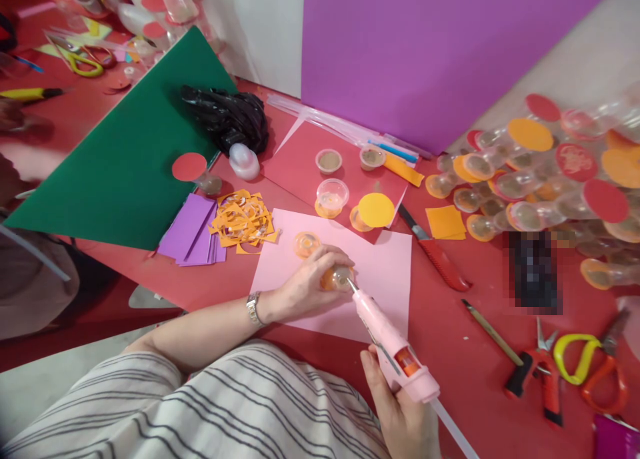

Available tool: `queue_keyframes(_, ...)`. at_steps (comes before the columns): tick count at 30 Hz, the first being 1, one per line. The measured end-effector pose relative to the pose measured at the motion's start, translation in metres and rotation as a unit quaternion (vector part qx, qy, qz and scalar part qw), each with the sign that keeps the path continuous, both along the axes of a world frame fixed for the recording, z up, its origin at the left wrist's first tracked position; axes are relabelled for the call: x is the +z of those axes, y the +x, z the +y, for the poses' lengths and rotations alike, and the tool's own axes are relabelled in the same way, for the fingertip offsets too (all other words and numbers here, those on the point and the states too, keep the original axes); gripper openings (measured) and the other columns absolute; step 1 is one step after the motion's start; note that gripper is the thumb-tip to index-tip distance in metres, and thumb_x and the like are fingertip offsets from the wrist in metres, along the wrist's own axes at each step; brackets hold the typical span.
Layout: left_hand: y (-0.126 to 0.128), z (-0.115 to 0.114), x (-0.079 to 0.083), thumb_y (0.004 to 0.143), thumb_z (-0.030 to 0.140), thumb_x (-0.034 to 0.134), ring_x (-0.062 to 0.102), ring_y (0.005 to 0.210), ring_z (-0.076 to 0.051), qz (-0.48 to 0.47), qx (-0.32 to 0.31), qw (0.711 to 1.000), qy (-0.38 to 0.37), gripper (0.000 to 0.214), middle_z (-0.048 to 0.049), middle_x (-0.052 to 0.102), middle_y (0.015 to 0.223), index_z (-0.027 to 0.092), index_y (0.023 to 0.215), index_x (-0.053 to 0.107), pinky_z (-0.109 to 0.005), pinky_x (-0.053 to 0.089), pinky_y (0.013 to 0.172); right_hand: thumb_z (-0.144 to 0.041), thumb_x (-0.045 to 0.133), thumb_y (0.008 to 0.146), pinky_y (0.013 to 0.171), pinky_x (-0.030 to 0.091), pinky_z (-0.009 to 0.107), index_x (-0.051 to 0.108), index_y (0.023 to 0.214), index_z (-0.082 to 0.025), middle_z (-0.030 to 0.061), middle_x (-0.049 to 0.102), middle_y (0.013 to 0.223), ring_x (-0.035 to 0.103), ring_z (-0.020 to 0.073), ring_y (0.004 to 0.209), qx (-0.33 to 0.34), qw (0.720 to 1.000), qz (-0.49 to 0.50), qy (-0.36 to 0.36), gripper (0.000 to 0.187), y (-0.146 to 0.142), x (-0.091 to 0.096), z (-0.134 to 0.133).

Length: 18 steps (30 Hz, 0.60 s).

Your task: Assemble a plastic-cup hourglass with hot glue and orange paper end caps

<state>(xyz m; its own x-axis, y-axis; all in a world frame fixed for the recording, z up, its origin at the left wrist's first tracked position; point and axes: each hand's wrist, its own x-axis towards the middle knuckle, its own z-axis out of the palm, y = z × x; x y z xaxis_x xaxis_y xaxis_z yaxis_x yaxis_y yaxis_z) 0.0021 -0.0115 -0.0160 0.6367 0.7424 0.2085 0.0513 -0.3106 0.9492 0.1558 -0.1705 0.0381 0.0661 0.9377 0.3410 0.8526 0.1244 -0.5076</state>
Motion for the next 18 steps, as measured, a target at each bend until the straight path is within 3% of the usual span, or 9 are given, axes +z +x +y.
queue_keyframes(6,0.0,0.0,0.001,0.079,0.017,0.074,0.056,0.111,-0.022,-0.001,-0.001,1.0,-0.002,0.04,-0.01,0.055,0.112,0.018,0.114,0.055,-0.038,0.05,0.099,-0.024,0.044,0.102,0.057,0.057,0.013,0.079,0.073,-0.016,0.0081,0.076,0.071,0.072,0.0135,0.055,0.047,0.995,-0.072,0.048,0.045,0.008,-0.005,0.003)
queue_keyframes(11,-0.001,0.0,0.004,0.08,0.016,0.072,0.055,0.112,-0.023,0.002,-0.013,1.0,-0.013,0.038,-0.0112,0.054,0.112,0.017,0.115,0.055,-0.038,0.05,0.1,-0.013,0.05,0.096,0.047,0.051,0.013,0.081,0.085,-0.021,0.0028,0.075,0.065,0.056,0.0083,0.036,0.118,0.979,-0.151,0.068,0.034,0.024,-0.014,-0.005)
queue_keyframes(18,-0.001,-0.001,0.006,0.082,0.019,0.071,0.054,0.114,-0.023,0.01,-0.018,0.999,-0.025,0.037,-0.0112,0.053,0.113,0.019,0.115,0.055,-0.039,0.05,0.102,-0.01,0.049,0.096,0.065,0.058,0.017,0.08,0.087,-0.021,0.0068,0.078,0.08,0.073,0.0155,0.065,0.059,0.99,-0.107,0.065,0.034,0.01,-0.016,-0.01)
